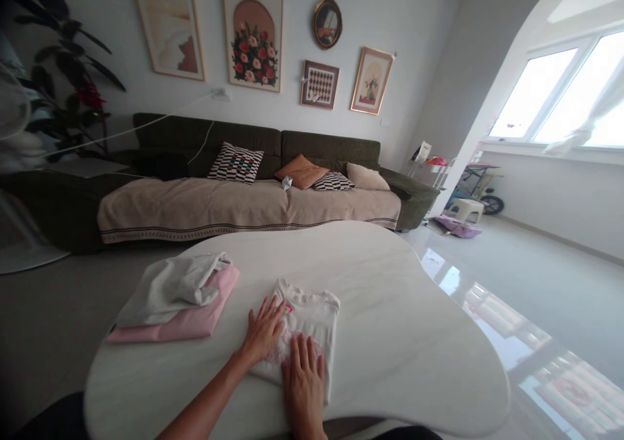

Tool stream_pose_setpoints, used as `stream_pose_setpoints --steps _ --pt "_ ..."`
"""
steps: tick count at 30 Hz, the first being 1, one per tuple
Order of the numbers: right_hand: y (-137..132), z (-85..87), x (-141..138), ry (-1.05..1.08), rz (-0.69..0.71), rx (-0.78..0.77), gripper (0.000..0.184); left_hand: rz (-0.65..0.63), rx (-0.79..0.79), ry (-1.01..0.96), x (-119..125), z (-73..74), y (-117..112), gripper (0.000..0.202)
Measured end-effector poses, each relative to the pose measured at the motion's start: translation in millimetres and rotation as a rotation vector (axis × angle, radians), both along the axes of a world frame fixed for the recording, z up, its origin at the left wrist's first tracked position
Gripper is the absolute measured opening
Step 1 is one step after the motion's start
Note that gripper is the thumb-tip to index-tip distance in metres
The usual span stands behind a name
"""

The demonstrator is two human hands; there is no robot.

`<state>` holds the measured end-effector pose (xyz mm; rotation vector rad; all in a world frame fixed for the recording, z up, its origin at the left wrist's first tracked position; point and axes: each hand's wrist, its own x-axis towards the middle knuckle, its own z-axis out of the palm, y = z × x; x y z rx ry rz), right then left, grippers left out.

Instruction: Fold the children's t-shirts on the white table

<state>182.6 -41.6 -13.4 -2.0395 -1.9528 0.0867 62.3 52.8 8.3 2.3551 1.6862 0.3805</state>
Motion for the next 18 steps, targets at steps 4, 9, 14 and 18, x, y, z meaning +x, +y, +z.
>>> stream_pose_setpoints --steps 4,9,14,18 --pt "0 -4.4 9 -0.015 0.031 0.02 0.048 -0.047 -0.035 -0.028 -6 -9.3 14 0.059" --pt "0 -3.1 18 -0.002 0.104 -0.032 0.046 -0.098 -0.016 -0.193 -29 -17.8 -2 0.055" --pt "2 4.8 -14 0.014 -0.104 0.016 0.05 -0.155 0.067 -0.193 -44 -27.2 -18 0.042" --pt "6 -0.1 -26 0.031 -0.001 0.061 0.05 -0.088 0.162 -0.189 -50 -35.6 -32 0.041"
